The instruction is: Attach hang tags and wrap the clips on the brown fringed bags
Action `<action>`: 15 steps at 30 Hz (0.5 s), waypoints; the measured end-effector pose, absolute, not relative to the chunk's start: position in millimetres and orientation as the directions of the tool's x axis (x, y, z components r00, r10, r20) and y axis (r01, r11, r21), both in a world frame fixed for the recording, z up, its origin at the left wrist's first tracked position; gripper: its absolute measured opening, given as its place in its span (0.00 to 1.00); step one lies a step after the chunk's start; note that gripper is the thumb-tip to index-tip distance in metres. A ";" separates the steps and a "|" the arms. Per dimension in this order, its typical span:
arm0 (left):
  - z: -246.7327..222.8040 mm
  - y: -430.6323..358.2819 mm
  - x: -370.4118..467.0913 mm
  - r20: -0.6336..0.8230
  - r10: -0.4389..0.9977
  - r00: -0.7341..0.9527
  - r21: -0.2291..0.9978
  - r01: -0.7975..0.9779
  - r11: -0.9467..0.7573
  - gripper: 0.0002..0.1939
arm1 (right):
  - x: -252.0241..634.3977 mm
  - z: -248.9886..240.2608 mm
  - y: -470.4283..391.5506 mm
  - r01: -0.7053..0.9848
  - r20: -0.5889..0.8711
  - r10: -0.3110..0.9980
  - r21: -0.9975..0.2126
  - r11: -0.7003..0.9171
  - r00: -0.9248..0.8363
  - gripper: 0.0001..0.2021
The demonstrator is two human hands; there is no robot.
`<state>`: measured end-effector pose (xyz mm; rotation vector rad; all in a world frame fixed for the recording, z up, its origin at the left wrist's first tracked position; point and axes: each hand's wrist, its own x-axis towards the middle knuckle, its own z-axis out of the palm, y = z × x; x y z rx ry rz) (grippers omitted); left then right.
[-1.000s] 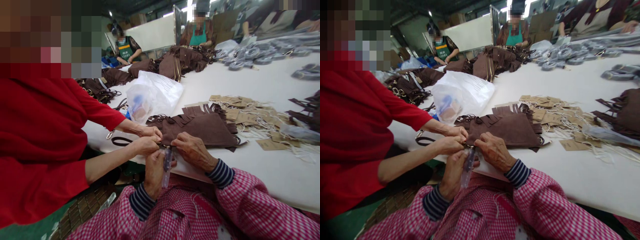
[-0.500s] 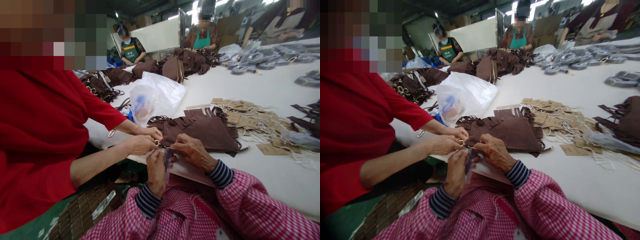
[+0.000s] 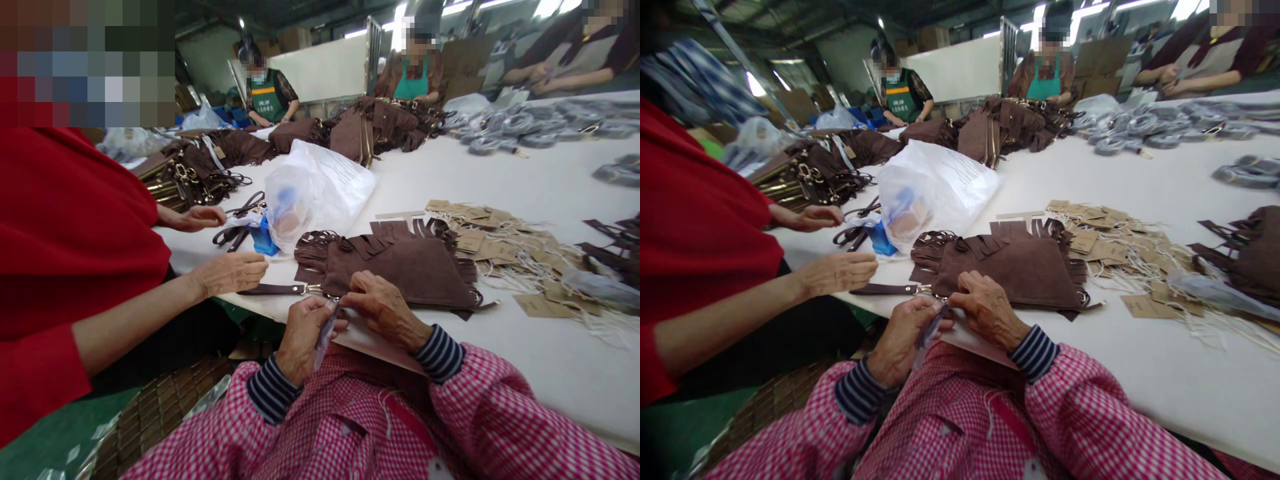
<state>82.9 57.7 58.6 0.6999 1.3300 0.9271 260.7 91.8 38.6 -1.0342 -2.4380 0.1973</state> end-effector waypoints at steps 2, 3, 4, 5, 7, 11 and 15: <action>57.4 58.7 79.1 -0.480 0.877 0.001 0.868 -0.143 0.476 0.11 | 258.8 37.4 89.4 0.635 0.369 0.699 -0.297 0.713 -0.612 0.12; 57.0 59.1 77.3 -0.474 0.881 0.006 0.872 -0.137 0.470 0.11 | 257.7 36.9 88.1 0.631 0.368 0.694 -0.294 0.718 -0.619 0.11; 56.7 59.5 75.6 -0.468 0.884 0.011 0.876 -0.126 0.466 0.11 | 256.2 36.6 86.7 0.626 0.370 0.691 -0.298 0.721 -0.620 0.10; 56.6 59.9 74.1 -0.465 0.885 0.011 0.880 -0.110 0.463 0.11 | 254.5 36.3 85.3 0.622 0.376 0.693 -0.308 0.720 -0.615 0.09; 56.4 61.2 71.5 -0.463 0.886 0.012 0.884 -0.074 0.462 0.10 | 249.9 36.1 82.5 0.613 0.396 0.703 -0.346 0.710 -0.591 0.07; 55.6 65.9 68.2 -0.475 0.880 0.000 0.879 -0.037 0.475 0.09 | 239.3 34.4 78.2 0.595 0.433 0.669 -0.313 0.741 -0.605 0.08; 54.9 70.3 65.7 -0.470 0.883 -0.003 0.883 0.005 0.470 0.07 | 233.2 30.3 75.9 0.579 0.431 0.621 -0.242 0.779 -0.655 0.09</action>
